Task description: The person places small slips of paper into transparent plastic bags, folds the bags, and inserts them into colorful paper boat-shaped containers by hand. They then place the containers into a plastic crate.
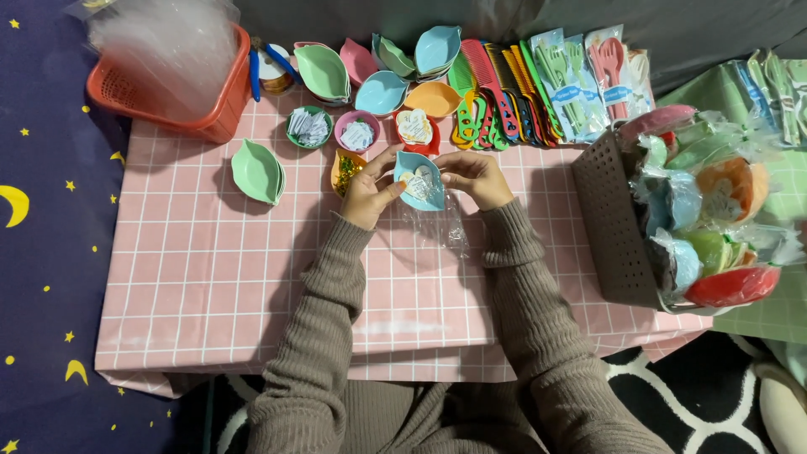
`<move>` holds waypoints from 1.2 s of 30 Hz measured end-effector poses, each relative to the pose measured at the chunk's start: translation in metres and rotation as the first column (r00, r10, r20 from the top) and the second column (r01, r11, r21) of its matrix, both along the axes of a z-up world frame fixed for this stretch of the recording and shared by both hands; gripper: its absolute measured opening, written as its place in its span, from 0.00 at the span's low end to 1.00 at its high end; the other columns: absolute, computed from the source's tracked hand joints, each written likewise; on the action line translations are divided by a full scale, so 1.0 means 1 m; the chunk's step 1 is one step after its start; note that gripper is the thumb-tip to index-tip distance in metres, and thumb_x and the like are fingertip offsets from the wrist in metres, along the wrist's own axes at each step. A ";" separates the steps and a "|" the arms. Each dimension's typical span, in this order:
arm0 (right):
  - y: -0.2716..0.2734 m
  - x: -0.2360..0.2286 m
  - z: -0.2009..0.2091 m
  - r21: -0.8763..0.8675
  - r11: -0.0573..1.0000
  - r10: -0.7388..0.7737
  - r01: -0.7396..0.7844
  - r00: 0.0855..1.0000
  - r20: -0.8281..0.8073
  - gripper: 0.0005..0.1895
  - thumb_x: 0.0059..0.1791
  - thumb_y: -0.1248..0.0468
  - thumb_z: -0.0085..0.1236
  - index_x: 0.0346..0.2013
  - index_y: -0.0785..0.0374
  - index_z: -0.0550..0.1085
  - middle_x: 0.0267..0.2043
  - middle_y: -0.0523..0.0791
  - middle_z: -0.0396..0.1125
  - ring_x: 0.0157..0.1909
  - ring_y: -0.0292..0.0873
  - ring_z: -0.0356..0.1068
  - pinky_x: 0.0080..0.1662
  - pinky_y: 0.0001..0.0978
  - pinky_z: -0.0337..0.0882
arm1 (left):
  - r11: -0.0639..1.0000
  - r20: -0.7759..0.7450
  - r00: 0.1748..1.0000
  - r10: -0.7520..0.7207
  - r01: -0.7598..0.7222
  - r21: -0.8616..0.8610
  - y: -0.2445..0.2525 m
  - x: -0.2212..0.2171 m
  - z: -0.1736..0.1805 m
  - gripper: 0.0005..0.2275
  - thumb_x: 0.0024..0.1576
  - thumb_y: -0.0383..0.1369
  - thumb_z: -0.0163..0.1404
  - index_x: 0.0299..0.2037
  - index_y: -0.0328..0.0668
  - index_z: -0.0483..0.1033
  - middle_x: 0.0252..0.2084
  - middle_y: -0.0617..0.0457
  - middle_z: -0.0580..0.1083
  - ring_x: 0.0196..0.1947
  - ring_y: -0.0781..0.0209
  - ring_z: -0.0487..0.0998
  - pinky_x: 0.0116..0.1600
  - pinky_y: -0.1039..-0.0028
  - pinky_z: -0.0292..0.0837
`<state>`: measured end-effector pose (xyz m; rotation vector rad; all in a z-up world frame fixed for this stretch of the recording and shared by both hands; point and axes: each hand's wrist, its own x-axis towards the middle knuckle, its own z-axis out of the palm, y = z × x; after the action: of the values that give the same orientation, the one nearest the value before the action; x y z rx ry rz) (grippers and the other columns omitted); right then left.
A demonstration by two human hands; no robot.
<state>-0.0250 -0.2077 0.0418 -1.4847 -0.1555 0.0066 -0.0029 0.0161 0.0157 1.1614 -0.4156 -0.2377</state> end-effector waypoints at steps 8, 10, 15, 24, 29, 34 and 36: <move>0.006 -0.005 0.012 0.020 0.999 0.035 -0.035 0.999 0.002 0.16 0.46 0.74 0.63 0.49 0.70 0.76 0.38 0.49 0.72 0.41 0.37 0.74 0.44 0.30 0.79 | 0.999 -0.020 0.999 0.038 -0.038 0.007 -0.002 0.003 -0.008 0.22 0.54 0.25 0.61 0.60 0.48 0.73 0.50 0.51 0.73 0.48 0.62 0.76 0.57 0.67 0.76; 0.007 -0.006 0.016 0.009 0.999 0.045 -0.045 0.999 0.011 0.16 0.47 0.75 0.63 0.49 0.70 0.77 0.36 0.48 0.72 0.40 0.36 0.73 0.43 0.29 0.79 | 0.997 -0.022 0.997 0.075 -0.075 0.007 -0.003 0.001 -0.007 0.20 0.54 0.27 0.62 0.57 0.46 0.75 0.48 0.54 0.72 0.47 0.64 0.75 0.57 0.67 0.75; 0.009 -0.009 0.013 -0.008 0.994 0.108 -0.108 0.993 0.037 0.17 0.47 0.73 0.62 0.51 0.68 0.76 0.44 0.49 0.73 0.44 0.35 0.72 0.45 0.29 0.78 | 0.986 -0.044 0.986 0.162 -0.160 0.039 -0.005 0.001 -0.006 0.12 0.55 0.29 0.61 0.48 0.43 0.80 0.50 0.51 0.75 0.44 0.67 0.78 0.54 0.73 0.76; 0.008 -0.004 -0.002 -0.008 0.996 0.086 -0.086 0.995 0.046 0.11 0.46 0.75 0.64 0.43 0.72 0.77 0.46 0.50 0.71 0.42 0.34 0.69 0.41 0.25 0.77 | 0.973 -0.047 0.973 0.226 -0.223 0.057 -0.007 -0.007 0.003 0.11 0.56 0.31 0.60 0.48 0.40 0.80 0.37 0.54 0.77 0.39 0.71 0.77 0.51 0.76 0.77; 0.005 0.002 -0.013 0.019 0.995 0.098 -0.100 0.992 0.078 0.08 0.44 0.74 0.66 0.35 0.72 0.76 0.46 0.55 0.72 0.41 0.38 0.72 0.40 0.27 0.78 | 0.963 -0.026 0.968 0.250 -0.245 0.112 -0.008 -0.009 0.009 0.10 0.56 0.32 0.60 0.47 0.43 0.82 0.34 0.56 0.77 0.37 0.75 0.76 0.50 0.79 0.77; 0.005 0.001 -0.012 -0.023 0.989 0.145 -0.143 0.981 0.131 0.06 0.46 0.73 0.65 0.34 0.71 0.75 0.38 0.52 0.71 0.39 0.38 0.70 0.40 0.30 0.75 | 0.954 0.033 0.962 0.273 -0.275 0.116 -0.014 -0.009 0.003 0.07 0.57 0.32 0.59 0.43 0.44 0.83 0.36 0.54 0.79 0.38 0.75 0.77 0.48 0.81 0.76; 0.006 -0.001 -0.009 -0.029 0.988 0.153 -0.150 0.979 0.138 0.05 0.48 0.72 0.63 0.36 0.69 0.74 0.37 0.50 0.72 0.39 0.38 0.71 0.42 0.30 0.74 | 0.958 0.027 0.961 0.274 -0.275 0.080 -0.016 -0.014 0.008 0.05 0.57 0.31 0.60 0.41 0.42 0.83 0.39 0.50 0.80 0.40 0.70 0.80 0.51 0.77 0.76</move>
<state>-0.0260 -0.2019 0.0325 -1.4893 -0.3832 0.0271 -0.0166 0.0001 0.0232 1.2884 -0.2558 -0.0031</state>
